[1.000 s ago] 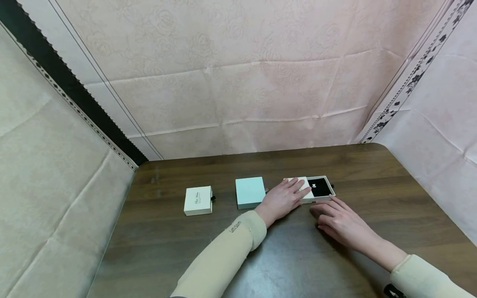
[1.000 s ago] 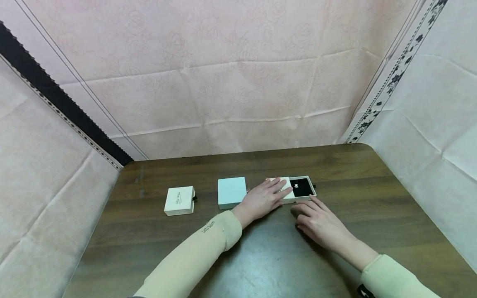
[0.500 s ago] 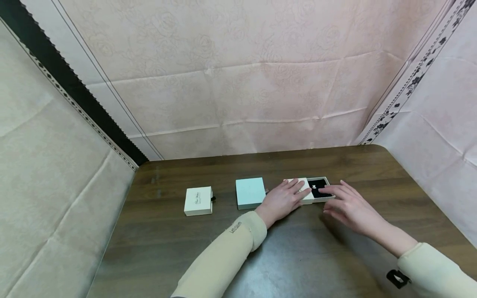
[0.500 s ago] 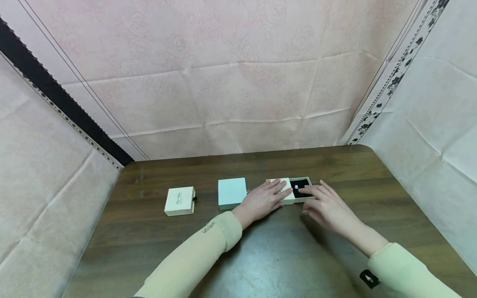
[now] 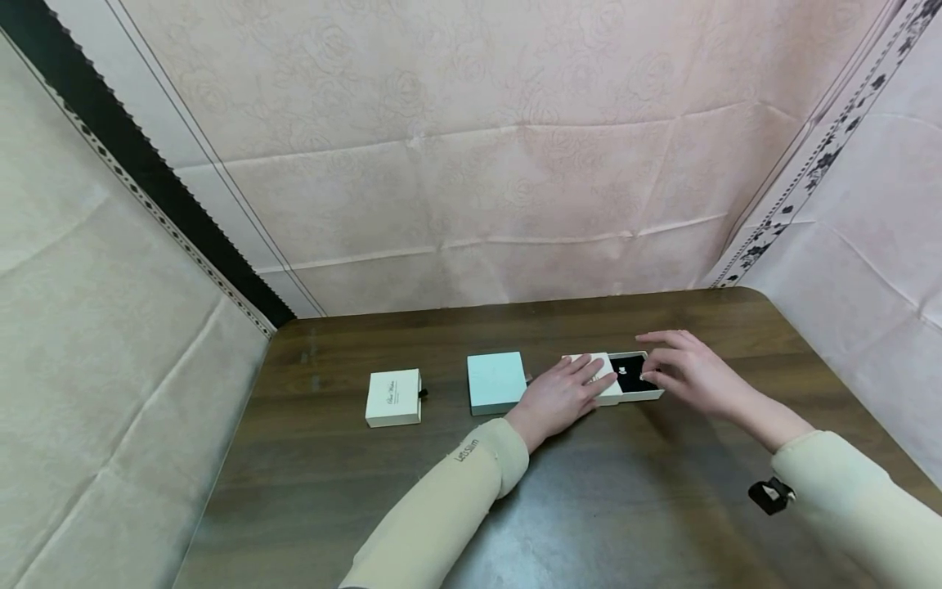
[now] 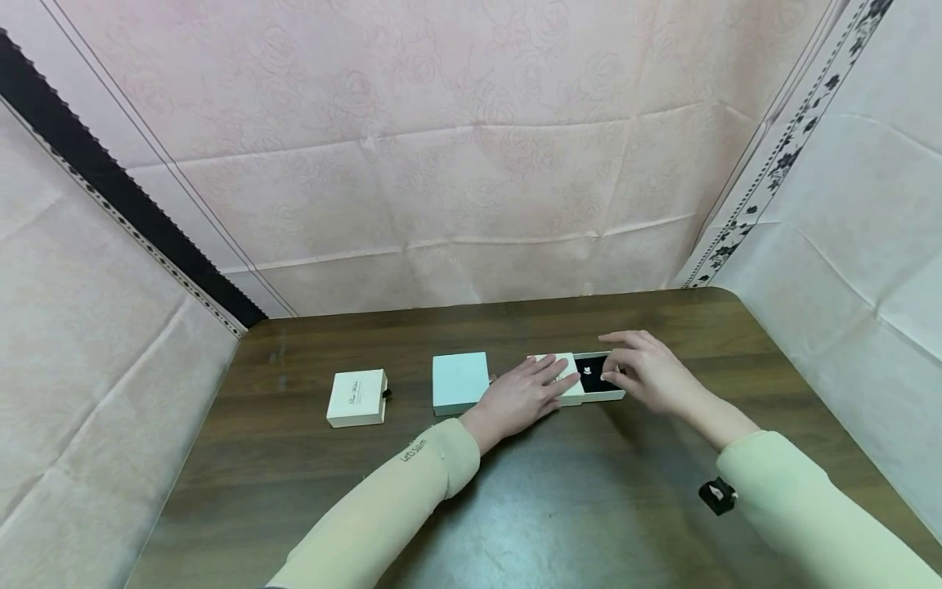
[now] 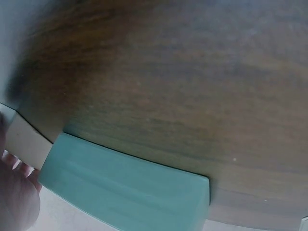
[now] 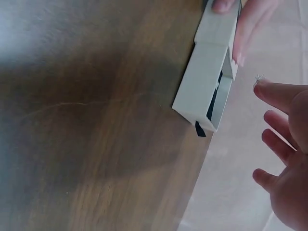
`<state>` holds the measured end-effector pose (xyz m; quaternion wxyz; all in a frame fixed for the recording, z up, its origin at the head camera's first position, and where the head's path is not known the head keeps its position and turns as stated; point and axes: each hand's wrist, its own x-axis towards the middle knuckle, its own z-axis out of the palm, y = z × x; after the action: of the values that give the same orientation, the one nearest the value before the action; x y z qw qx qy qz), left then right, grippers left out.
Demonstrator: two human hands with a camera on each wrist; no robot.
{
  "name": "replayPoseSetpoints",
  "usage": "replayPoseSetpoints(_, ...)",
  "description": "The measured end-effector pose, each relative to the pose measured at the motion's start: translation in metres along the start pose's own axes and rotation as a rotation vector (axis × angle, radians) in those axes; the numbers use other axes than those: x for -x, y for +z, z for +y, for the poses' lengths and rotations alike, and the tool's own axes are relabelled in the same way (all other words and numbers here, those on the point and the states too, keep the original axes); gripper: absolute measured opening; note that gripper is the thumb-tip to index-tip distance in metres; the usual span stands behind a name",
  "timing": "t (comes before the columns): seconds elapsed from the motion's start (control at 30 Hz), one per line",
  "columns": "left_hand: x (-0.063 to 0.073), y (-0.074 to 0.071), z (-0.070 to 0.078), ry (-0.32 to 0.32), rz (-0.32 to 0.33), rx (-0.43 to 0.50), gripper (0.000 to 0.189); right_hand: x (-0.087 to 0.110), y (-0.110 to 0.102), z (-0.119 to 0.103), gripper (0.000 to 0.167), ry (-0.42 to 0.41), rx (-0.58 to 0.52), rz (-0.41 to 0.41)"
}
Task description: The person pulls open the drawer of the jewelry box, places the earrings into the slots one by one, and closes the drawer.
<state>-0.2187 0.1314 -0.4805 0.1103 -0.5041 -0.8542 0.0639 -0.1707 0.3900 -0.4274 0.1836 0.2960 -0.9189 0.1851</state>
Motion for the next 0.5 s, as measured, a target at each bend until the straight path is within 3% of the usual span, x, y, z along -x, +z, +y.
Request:
replayPoseSetpoints(0.33,-0.001,-0.001,0.0,-0.004,-0.01,0.011,0.056,-0.011,-0.001,0.021,0.018,0.219,-0.145,-0.168)
replayPoseSetpoints(0.5,-0.001,0.001,0.0,-0.006,-0.01,0.019,0.056,-0.013,0.005,0.03,0.012,0.278,-0.178,-0.222)
